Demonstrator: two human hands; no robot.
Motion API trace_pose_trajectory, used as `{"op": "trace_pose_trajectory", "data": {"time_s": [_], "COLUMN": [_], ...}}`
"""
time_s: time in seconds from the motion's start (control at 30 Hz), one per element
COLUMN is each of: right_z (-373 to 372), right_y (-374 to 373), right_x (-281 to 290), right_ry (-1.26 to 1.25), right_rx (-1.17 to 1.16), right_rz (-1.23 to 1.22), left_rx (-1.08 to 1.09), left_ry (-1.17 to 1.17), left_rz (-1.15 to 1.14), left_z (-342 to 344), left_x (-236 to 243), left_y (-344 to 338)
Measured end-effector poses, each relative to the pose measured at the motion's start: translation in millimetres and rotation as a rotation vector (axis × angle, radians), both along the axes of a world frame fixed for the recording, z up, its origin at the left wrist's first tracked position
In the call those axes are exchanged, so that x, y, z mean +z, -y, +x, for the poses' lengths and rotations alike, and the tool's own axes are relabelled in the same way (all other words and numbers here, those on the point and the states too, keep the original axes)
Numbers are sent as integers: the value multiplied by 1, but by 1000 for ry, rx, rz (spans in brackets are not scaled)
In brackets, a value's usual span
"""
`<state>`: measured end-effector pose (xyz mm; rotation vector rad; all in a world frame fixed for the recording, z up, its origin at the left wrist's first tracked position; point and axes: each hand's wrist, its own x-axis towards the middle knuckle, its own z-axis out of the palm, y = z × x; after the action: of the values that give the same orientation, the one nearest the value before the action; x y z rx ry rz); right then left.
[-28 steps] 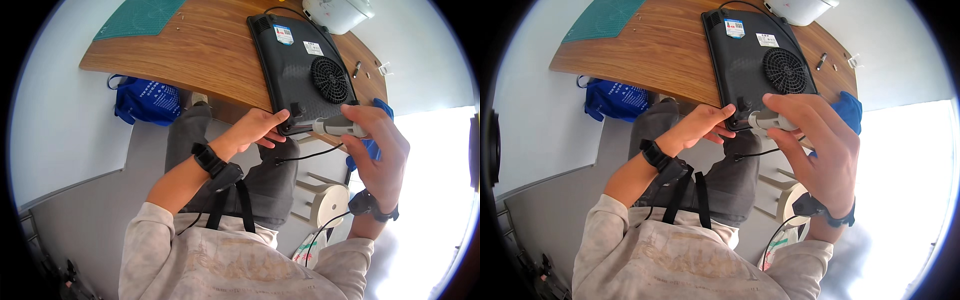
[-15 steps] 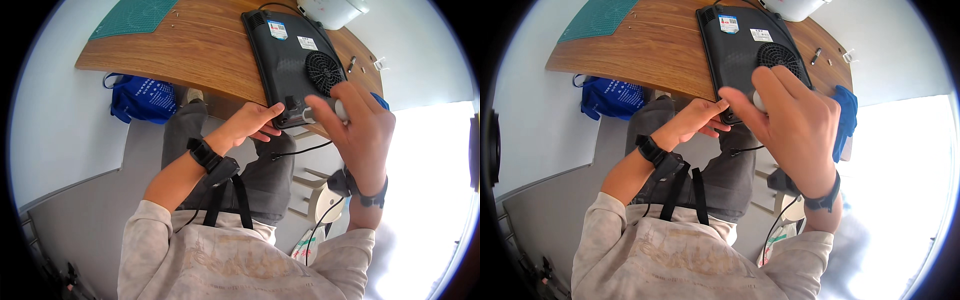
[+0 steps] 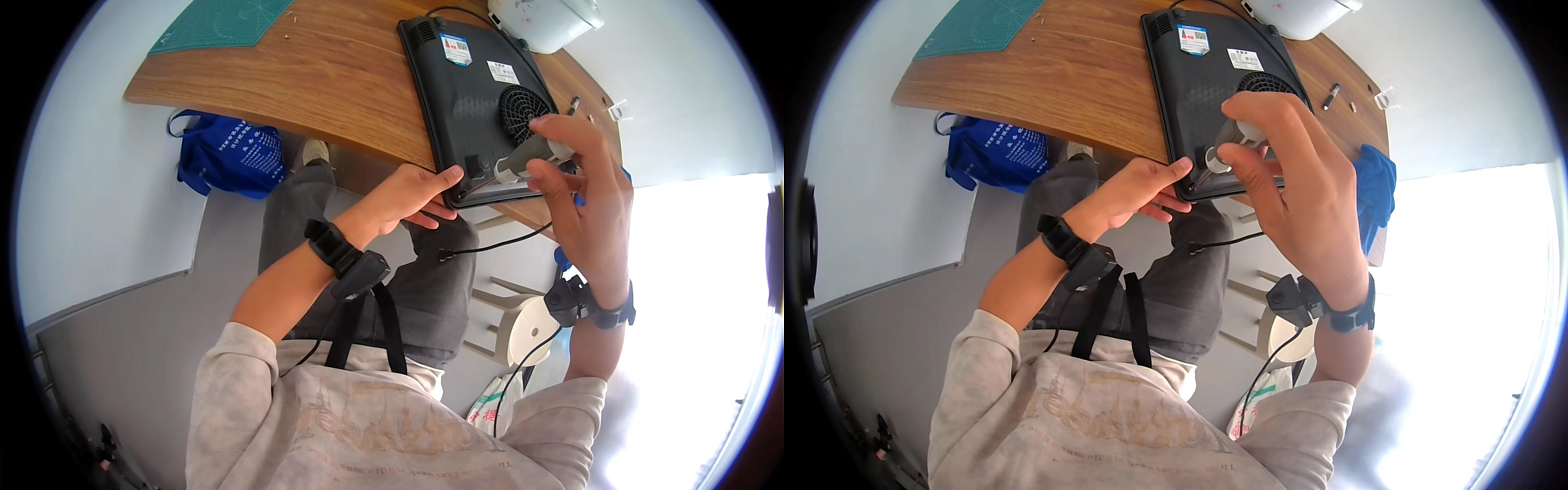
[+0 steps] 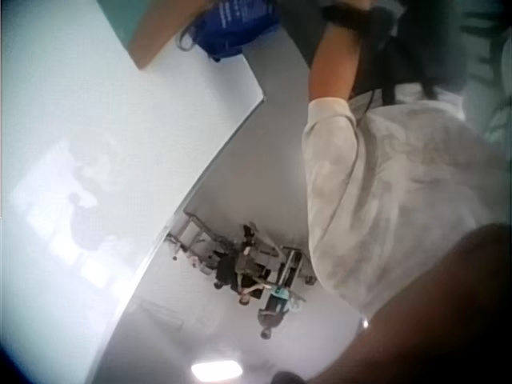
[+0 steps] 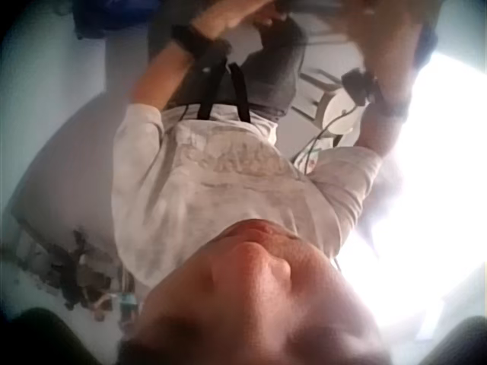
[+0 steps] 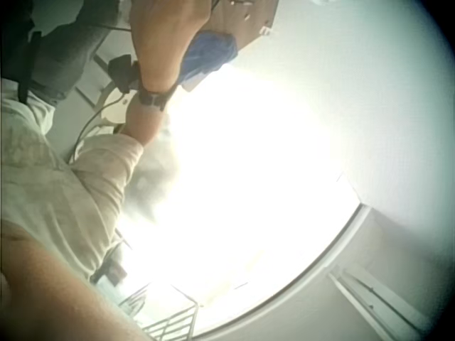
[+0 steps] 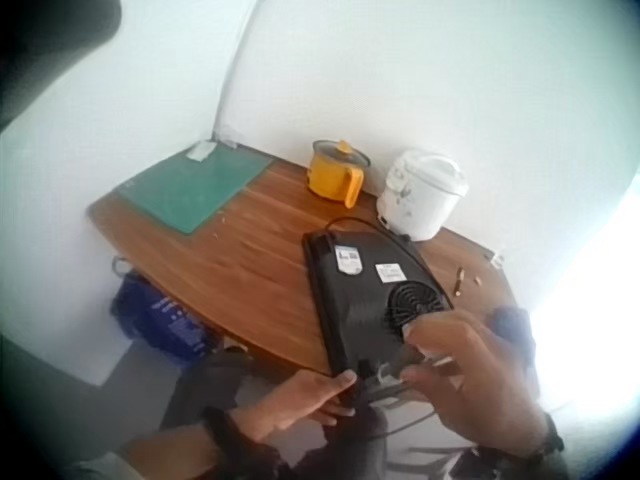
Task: The person places a black induction cooktop on a wooden table, flips it over, and uses a screwdriver to remove several screws from the underside. They then reinsert the screws and tighten them, completing the disassembly and reassembly of the cooktop's base.
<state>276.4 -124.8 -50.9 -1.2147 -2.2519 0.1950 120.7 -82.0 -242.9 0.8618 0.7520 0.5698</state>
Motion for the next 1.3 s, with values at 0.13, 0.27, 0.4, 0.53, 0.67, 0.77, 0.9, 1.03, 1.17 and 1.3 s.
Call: {"op": "trace_pose_trajectory", "data": {"time_s": [0.13,0.27,0.4,0.53,0.67,0.77,0.9,1.03,1.17,1.3], "right_z": [-6,-6,0,7,6,6,3,4,7,20], "right_y": [-5,-9,-21,-29,-23,-23,-14,-2,15,22], "right_x": [4,9,10,8,8,2,-1,4,5,4], "right_ry": [31,65,158,176,257,326,242,78,48,156], "right_rx": [13,3,-28,-61,-201,-228,-195,-86,-157,-81], "right_rz": [63,12,114,230,230,283,255,171,72,185], "left_rx": [-1,-1,-4,-4,-8,-2,-4,-2,5,-3], "left_ry": [-5,-2,-4,4,9,6,11,4,6,-3], "left_rz": [-14,-18,-26,-35,-31,-28,-25,-18,-8,-16], "left_z": [-1,-2,-2,-1,-2,-1,1,1,0,0], "left_x": [0,0,-1,0,-3,-4,-2,-3,-2,0], "left_y": [0,1,1,0,0,0,-2,-2,-1,-1]}}
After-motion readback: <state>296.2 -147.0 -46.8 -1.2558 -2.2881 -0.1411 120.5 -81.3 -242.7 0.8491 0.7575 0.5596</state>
